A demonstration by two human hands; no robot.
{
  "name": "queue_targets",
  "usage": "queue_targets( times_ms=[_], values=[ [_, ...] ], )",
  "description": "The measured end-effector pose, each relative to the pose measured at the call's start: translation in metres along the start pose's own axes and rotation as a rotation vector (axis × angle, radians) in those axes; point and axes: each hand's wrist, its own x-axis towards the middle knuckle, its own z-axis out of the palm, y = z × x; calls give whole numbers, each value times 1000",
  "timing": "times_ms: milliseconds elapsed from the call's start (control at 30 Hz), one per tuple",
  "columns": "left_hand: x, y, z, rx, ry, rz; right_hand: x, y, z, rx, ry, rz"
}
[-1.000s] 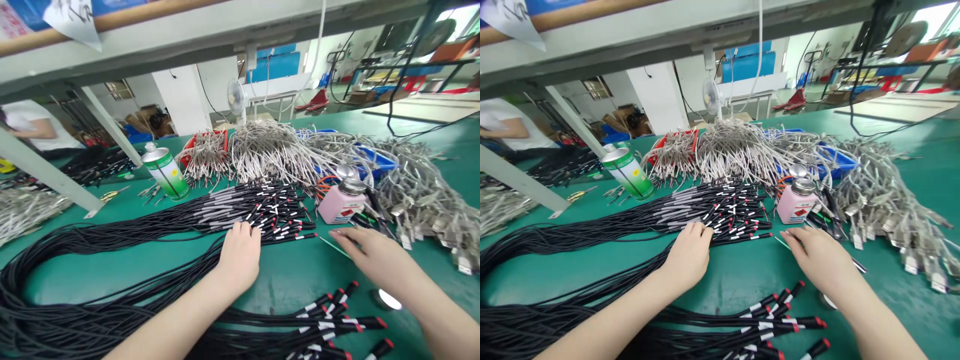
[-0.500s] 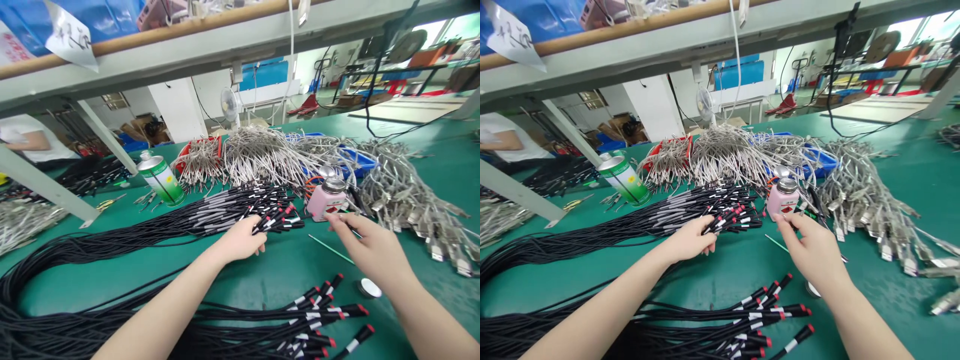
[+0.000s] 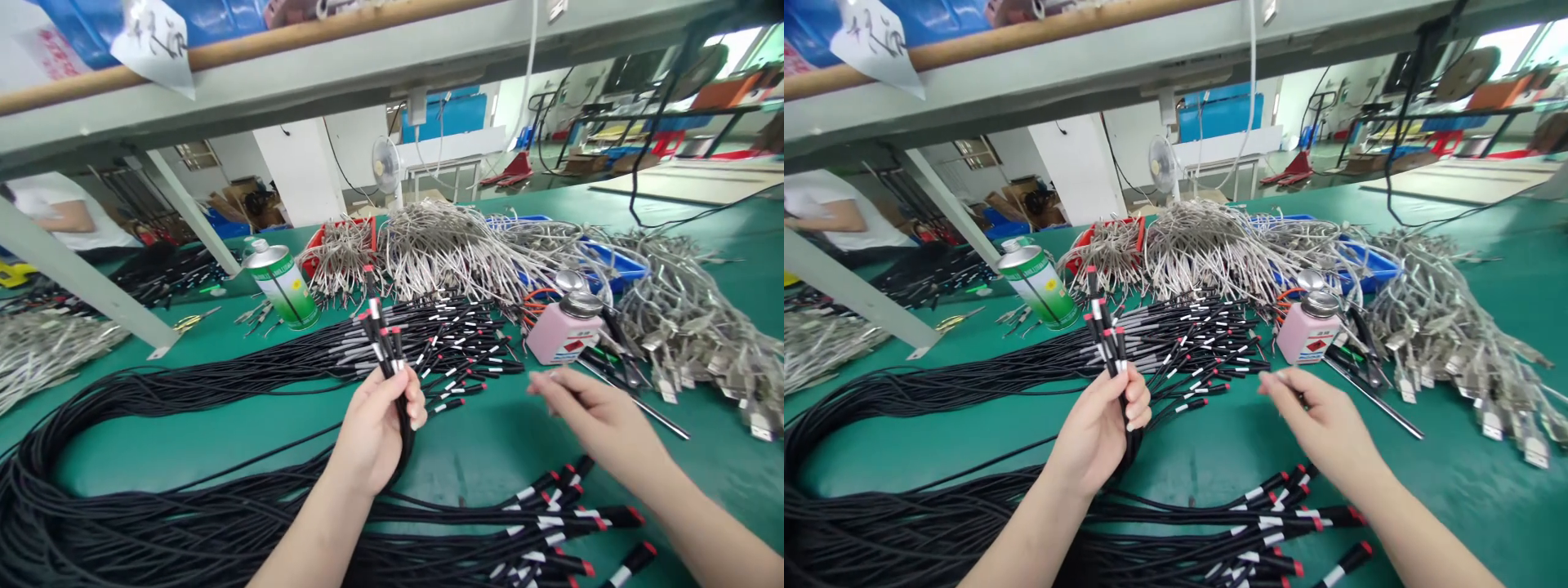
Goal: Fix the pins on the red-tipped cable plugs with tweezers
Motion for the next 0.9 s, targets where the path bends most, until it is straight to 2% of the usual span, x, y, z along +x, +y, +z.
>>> queue_targets(
  times_ms=[133, 233, 400, 500, 633, 767, 833, 900],
  values=[
    [-4, 13, -12, -202, 7, 15, -4, -22, 22, -93, -262, -239],
    [-7, 20, -18, -305, 4, 25, -2, -39, 44, -172, -409, -439],
    [-11, 28, -23, -487, -6, 50, 19, -52, 84, -337, -478, -662],
    [-15, 41, -28, -671, -97, 78, 34, -48, 93, -421, -462, -716],
    [-29, 75, -49, -917, -243, 195, 52, -33, 84, -482, -451, -726],
    [-43, 110, -78, -950, -469, 133, 65, -20, 82, -499, -475, -704],
    [-45, 115, -82, -872, -459, 103, 68, -18, 86, -494, -477, -685],
    [-43, 108, -73, -789, -358, 118, 69, -18, 88, -472, -480, -661]
  ],
)
